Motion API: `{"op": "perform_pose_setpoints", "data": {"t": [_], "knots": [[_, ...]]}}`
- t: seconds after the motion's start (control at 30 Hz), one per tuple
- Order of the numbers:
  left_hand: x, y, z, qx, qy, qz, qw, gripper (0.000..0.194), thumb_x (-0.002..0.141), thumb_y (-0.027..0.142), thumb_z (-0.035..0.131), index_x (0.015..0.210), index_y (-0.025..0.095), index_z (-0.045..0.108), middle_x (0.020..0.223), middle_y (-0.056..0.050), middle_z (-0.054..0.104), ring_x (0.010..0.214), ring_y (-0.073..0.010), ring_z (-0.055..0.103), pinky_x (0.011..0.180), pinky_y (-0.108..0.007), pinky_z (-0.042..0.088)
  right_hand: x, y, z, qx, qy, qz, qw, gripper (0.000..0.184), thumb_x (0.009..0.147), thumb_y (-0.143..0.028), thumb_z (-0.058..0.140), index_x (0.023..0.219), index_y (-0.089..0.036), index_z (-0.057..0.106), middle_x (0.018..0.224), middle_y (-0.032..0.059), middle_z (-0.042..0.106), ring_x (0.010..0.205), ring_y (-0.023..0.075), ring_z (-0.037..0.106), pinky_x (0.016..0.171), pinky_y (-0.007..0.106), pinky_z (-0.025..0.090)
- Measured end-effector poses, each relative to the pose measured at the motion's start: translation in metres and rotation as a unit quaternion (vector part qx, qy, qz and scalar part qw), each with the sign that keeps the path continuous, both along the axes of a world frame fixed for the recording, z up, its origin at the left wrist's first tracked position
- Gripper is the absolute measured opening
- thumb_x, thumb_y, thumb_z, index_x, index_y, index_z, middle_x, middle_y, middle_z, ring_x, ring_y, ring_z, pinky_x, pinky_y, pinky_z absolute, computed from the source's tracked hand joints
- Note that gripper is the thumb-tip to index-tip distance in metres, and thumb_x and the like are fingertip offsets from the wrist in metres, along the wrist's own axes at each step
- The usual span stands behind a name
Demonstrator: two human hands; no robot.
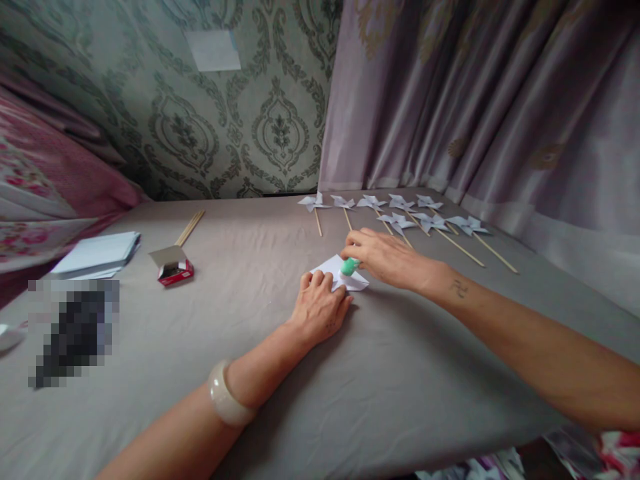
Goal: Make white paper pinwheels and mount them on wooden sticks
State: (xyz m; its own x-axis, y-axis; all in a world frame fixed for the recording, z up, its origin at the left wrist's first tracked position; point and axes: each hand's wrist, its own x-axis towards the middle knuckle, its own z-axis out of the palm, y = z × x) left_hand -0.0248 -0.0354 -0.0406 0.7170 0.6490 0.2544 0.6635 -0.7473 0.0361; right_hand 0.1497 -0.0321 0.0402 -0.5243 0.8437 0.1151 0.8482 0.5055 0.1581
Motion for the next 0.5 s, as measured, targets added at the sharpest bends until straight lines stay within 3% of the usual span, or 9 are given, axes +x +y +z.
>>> {"op": "perform_pose_setpoints", "data": {"t": [0.5], "knots": [[0.0,0.001,-0.004,0.012,-0.012,-0.003,1.0,0.04,0.094,0.042,0.034,0.102,0.021,0.067,0.093,-0.011,0.055,0.099,-0.0273,0.043,0.087,-0.042,0.029,-0.017,0.0,0.0,0.014,-0.075,0.039,0.996,0.008,0.087,-0.016,0.058,0.09,-0.018,0.065,0.102,0.0072,0.059,0.093,0.0204,0.051,0.074,0.03,0.038]]}}
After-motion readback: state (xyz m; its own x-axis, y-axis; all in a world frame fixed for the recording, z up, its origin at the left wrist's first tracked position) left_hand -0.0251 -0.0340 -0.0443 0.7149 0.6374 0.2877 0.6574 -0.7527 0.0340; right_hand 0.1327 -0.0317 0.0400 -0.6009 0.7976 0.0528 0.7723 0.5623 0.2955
